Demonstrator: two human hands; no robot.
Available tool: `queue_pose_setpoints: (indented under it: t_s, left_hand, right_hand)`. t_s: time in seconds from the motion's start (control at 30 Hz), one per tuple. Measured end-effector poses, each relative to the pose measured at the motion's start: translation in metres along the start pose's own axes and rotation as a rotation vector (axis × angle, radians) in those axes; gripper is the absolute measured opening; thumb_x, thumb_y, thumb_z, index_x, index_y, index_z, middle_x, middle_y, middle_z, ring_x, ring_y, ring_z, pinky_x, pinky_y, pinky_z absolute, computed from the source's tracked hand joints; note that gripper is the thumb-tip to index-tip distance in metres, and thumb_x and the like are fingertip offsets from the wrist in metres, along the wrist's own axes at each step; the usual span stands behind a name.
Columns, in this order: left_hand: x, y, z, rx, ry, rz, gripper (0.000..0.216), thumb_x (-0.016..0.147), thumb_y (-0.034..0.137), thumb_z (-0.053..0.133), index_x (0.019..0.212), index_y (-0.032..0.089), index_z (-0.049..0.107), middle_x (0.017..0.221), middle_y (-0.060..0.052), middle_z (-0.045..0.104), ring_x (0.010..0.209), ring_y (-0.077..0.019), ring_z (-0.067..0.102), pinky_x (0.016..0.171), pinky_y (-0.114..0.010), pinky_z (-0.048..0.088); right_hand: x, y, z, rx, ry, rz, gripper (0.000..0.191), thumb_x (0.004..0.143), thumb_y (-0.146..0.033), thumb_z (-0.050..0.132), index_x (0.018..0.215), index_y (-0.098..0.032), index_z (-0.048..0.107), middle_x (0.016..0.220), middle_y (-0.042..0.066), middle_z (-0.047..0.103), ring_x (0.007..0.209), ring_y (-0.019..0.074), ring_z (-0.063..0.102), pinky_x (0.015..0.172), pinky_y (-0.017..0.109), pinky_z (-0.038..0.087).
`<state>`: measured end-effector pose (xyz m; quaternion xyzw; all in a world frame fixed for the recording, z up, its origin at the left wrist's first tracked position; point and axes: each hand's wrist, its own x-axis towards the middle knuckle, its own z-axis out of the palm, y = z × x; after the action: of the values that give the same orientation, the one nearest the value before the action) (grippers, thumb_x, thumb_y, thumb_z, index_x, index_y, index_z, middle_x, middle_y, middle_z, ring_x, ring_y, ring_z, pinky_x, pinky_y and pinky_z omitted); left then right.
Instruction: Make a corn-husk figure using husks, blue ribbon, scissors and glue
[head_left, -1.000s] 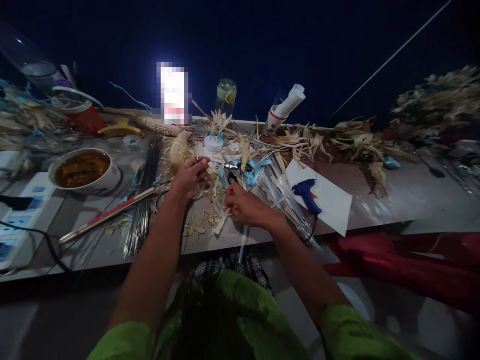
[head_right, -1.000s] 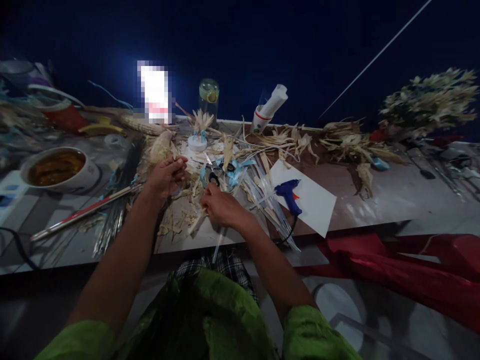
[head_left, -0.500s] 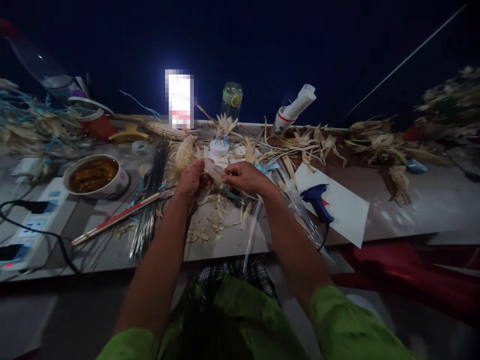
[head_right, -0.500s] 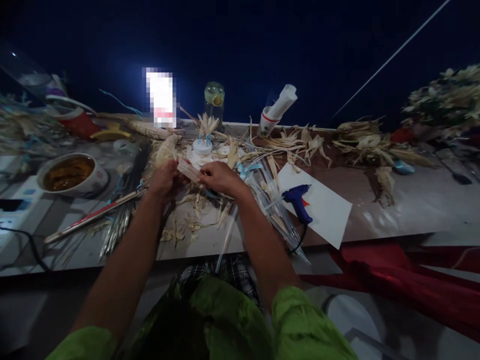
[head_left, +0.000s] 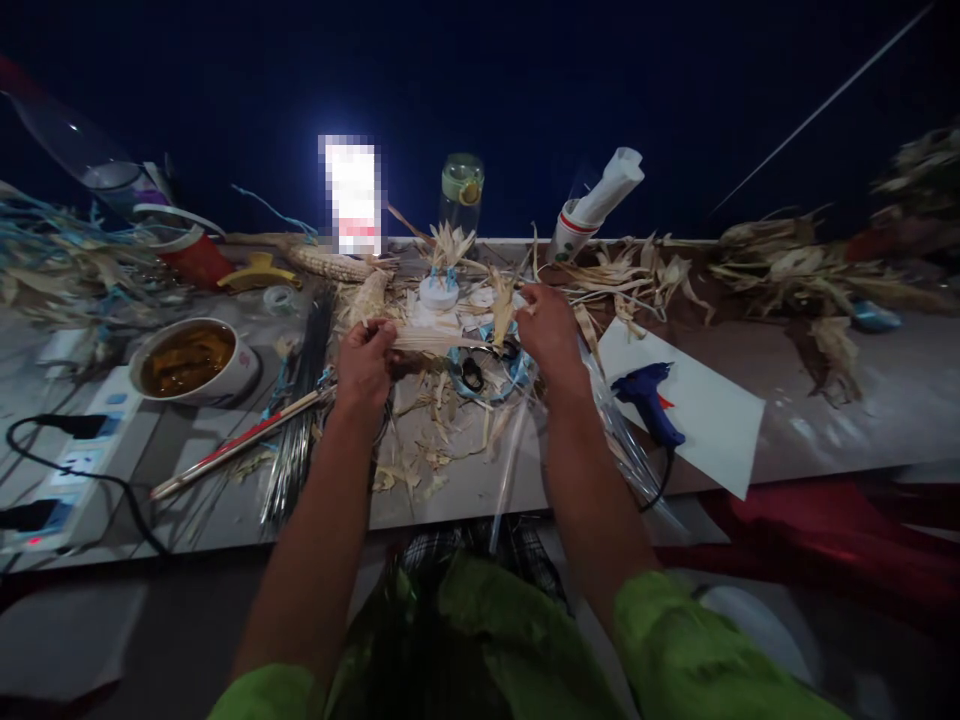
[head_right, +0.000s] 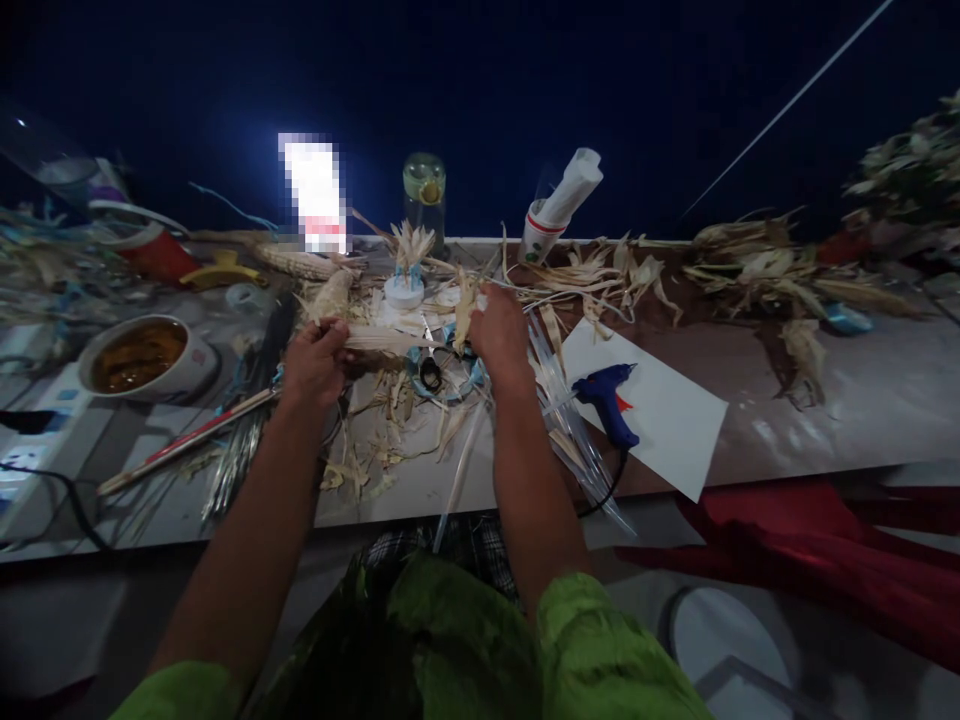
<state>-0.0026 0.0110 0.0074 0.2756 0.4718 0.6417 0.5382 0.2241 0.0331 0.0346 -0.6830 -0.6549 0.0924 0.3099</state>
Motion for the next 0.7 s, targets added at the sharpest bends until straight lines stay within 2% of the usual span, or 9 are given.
queue_pose_setpoints:
  t_s: [0.07,0.2,0.33,0.4,0.5,0.53,0.57,0.67,0.7]
  left_hand:
    - [0.001,0.001,0.001,-0.03,0.057,0.0,0.026,0.055,0.02,0.07,0.071,0.016,0.051,0.054,0.009,0.047,0.035,-0.0003,0.033,0.037,-0.015,0.033]
    - [0.001,0.001,0.003,-0.041,0.121,0.012,0.024,0.055,0.02,0.07,0.071,0.017,0.052,0.057,0.008,0.049,0.04,-0.0027,0.042,0.037,-0.016,0.035]
    - [0.001,0.002,0.002,-0.074,0.102,0.012,0.025,0.055,0.021,0.071,0.072,0.017,0.052,0.057,0.007,0.049,0.042,-0.0033,0.044,0.038,-0.016,0.035]
    - [0.002,0.002,0.002,-0.105,0.096,0.017,0.026,0.056,0.022,0.071,0.072,0.017,0.051,0.057,0.007,0.05,0.041,-0.003,0.044,0.039,-0.015,0.035]
    - [0.002,0.001,0.003,-0.14,0.09,0.035,0.027,0.055,0.023,0.072,0.071,0.017,0.051,0.057,0.007,0.051,0.042,-0.0032,0.045,0.04,-0.015,0.035]
    - [0.002,0.001,0.004,-0.138,0.09,0.038,0.028,0.055,0.024,0.073,0.071,0.017,0.051,0.057,0.007,0.051,0.041,-0.0029,0.045,0.04,-0.015,0.035]
    - [0.001,0.0,0.004,-0.129,0.086,0.037,0.028,0.055,0.024,0.073,0.072,0.017,0.051,0.057,0.007,0.051,0.041,-0.0026,0.044,0.04,-0.016,0.036]
    - [-0.002,0.0,0.007,-0.088,0.078,0.009,0.031,0.053,0.026,0.075,0.073,0.017,0.053,0.058,0.008,0.052,0.041,-0.003,0.045,0.04,-0.016,0.039]
    - [-0.003,0.0,0.008,-0.08,0.068,-0.006,0.032,0.052,0.026,0.075,0.073,0.017,0.053,0.058,0.008,0.052,0.041,-0.0037,0.046,0.041,-0.017,0.04]
  right_hand:
    - [-0.001,-0.001,-0.001,0.001,0.151,0.024,0.034,0.077,-0.028,0.05,0.107,-0.015,0.056,0.113,0.013,0.056,0.105,0.0239,0.05,0.089,0.039,0.04]
    - [-0.009,-0.017,-0.007,0.209,0.033,-0.074,0.038,0.082,-0.046,0.045,0.101,-0.016,0.058,0.099,0.01,0.059,0.096,0.0209,0.054,0.084,0.038,0.044]
    - [-0.024,-0.037,-0.026,0.423,0.14,-0.016,0.045,0.083,-0.053,0.039,0.105,-0.017,0.056,0.093,0.008,0.059,0.087,0.0163,0.054,0.075,0.032,0.045]
    - [-0.036,-0.046,-0.032,0.571,-0.083,0.024,0.048,0.083,-0.056,0.036,0.09,-0.016,0.061,0.075,0.005,0.06,0.068,0.0117,0.053,0.063,0.026,0.044]
    - [-0.055,-0.058,-0.021,0.731,-0.713,0.023,0.046,0.076,-0.058,0.047,0.074,-0.014,0.062,0.062,0.002,0.06,0.048,0.0068,0.045,0.048,0.021,0.037]
    - [-0.06,-0.062,-0.012,0.772,-0.785,0.042,0.044,0.075,-0.057,0.05,0.074,-0.015,0.061,0.062,0.001,0.06,0.045,0.006,0.043,0.046,0.021,0.035]
    - [-0.063,-0.066,0.0,0.815,-0.763,0.08,0.041,0.075,-0.056,0.05,0.074,-0.016,0.06,0.061,0.0,0.059,0.044,0.0057,0.043,0.044,0.021,0.033]
    - [-0.062,-0.073,0.036,0.921,-0.477,0.243,0.03,0.073,-0.047,0.055,0.073,-0.017,0.056,0.053,-0.005,0.051,0.045,0.0061,0.043,0.046,0.02,0.032]
    - [-0.058,-0.074,0.045,0.993,-0.44,0.296,0.027,0.073,-0.044,0.055,0.073,-0.017,0.055,0.052,-0.005,0.05,0.046,0.0067,0.045,0.046,0.02,0.032]
